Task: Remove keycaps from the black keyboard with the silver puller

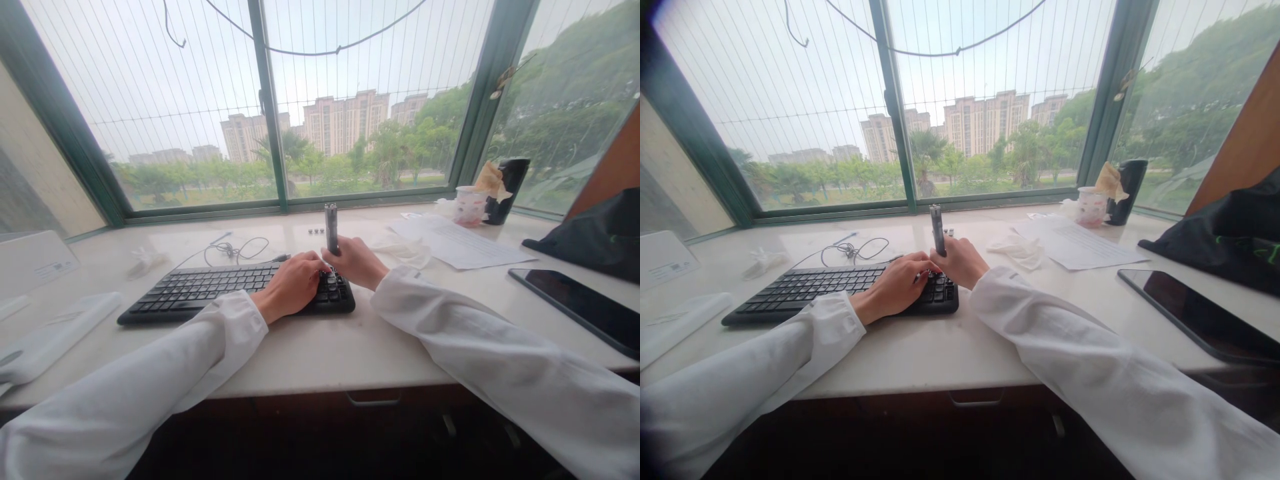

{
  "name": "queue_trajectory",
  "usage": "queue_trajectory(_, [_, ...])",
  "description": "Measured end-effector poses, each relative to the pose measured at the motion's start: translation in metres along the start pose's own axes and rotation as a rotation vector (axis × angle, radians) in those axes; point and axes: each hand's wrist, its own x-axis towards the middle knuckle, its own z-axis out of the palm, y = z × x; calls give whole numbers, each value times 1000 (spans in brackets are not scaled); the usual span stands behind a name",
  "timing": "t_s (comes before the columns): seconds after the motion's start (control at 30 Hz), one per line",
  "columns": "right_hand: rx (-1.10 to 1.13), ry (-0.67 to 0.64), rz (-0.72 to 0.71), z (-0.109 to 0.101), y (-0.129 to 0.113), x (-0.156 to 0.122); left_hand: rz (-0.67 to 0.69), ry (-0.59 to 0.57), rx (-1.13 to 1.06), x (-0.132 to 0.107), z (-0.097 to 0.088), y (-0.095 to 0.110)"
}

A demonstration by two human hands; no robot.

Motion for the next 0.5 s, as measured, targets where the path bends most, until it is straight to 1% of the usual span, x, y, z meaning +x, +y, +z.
queue_trajectory(0.13, [27, -54, 48, -3, -4, -1, 11, 20, -25, 0, 0, 0])
queue_trajectory(0.23, [35, -68, 68, -5, -5, -1, 16, 28, -39, 0, 0, 0])
queue_trajectory(0.4, [44, -67, 60, -4, -2, -1, 14, 35, -44, 0, -1, 0])
queue_trajectory(0.5, [52, -77, 12, -2, 2, 0, 23, 29, -53, 0, -1, 1])
